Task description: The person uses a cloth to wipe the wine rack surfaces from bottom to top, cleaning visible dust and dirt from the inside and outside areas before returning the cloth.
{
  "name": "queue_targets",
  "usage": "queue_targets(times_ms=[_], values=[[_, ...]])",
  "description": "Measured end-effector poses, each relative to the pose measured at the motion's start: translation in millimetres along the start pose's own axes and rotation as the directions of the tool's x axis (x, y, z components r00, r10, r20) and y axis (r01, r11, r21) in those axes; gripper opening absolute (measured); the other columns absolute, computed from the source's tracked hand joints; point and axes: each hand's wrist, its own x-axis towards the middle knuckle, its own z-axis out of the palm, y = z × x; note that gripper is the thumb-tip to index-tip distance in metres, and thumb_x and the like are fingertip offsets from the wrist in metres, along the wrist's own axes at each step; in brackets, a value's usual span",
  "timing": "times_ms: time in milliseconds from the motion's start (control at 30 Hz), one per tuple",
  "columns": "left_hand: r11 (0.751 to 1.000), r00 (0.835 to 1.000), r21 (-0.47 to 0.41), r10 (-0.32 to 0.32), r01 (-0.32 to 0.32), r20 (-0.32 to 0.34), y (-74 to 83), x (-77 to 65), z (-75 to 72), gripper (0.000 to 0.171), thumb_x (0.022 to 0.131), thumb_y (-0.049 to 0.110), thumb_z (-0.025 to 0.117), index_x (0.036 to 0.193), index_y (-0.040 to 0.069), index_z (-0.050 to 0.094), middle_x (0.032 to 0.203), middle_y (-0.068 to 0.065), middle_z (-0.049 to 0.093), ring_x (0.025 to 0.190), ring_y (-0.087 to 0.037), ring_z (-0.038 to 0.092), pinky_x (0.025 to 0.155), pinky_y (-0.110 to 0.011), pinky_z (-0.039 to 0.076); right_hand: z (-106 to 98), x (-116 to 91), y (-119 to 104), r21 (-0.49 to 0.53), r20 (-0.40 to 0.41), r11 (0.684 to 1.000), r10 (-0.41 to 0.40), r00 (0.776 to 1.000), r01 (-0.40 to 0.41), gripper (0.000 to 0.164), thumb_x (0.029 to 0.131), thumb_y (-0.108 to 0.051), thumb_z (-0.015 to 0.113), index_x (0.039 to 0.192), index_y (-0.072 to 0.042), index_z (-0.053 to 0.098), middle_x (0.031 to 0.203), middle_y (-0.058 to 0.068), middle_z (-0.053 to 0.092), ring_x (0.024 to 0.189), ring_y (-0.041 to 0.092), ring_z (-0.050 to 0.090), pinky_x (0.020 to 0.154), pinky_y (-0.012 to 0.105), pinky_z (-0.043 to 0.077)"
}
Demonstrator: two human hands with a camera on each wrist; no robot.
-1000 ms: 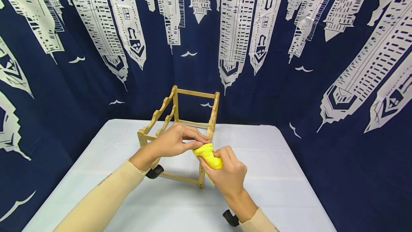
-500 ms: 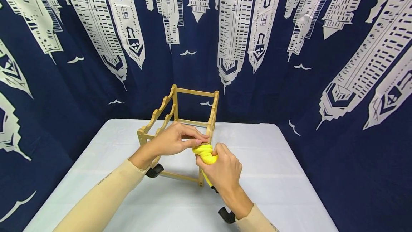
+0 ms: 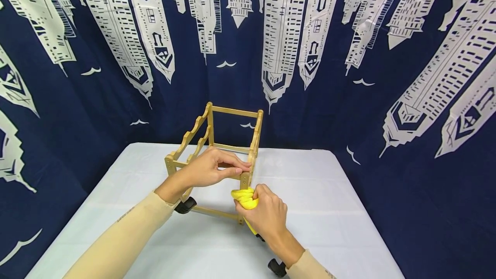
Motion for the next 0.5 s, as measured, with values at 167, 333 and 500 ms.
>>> queue_targets(times_ms=[167, 333, 500], values=[[1.0, 1.0, -0.001, -0.025, 0.025, -0.002, 0.8, -0.3, 0.3, 0.02, 0.114, 0.017, 0.077, 0.128, 0.015, 0.09, 0.14, -0.001, 0.086, 0.137, -0.02, 0.08, 0.11, -0.025, 0.067, 2.1, -3.9, 3.8, 0.02, 0.074, 0.999, 0.038, 0.997, -0.039, 0.059, 0.08, -0.044, 0.105, 0.082, -0.019, 0.052, 0.072, -0.007, 0.055, 0.059, 0.005, 0.047, 0.049, 0.021, 0.041], [1.0, 1.0, 0.008, -0.02, 0.02, 0.001, 0.4, -0.3, 0.2, 0.02, 0.114, 0.018, 0.076, 0.128, 0.016, 0.09, 0.141, -0.001, 0.086, 0.138, -0.019, 0.08, 0.109, -0.023, 0.067, 4.5, -10.4, 6.1, 0.05, 0.174, 0.99, 0.121, 0.977, -0.132, 0.058, 0.082, -0.045, 0.106, 0.087, -0.019, 0.054, 0.076, -0.006, 0.061, 0.064, 0.007, 0.052, 0.051, 0.024, 0.043], [1.0, 1.0, 0.013, -0.007, 0.007, -0.002, -1.8, -0.1, 1.2, 0.02, 0.114, 0.017, 0.077, 0.128, 0.016, 0.091, 0.14, -0.001, 0.086, 0.137, -0.018, 0.08, 0.107, -0.023, 0.067, 8.0, -14.2, 10.8, 0.037, 0.244, 0.984, 0.162, 0.956, -0.177, 0.055, 0.08, -0.047, 0.108, 0.09, -0.019, 0.061, 0.079, -0.004, 0.069, 0.066, 0.009, 0.056, 0.052, 0.027, 0.046]])
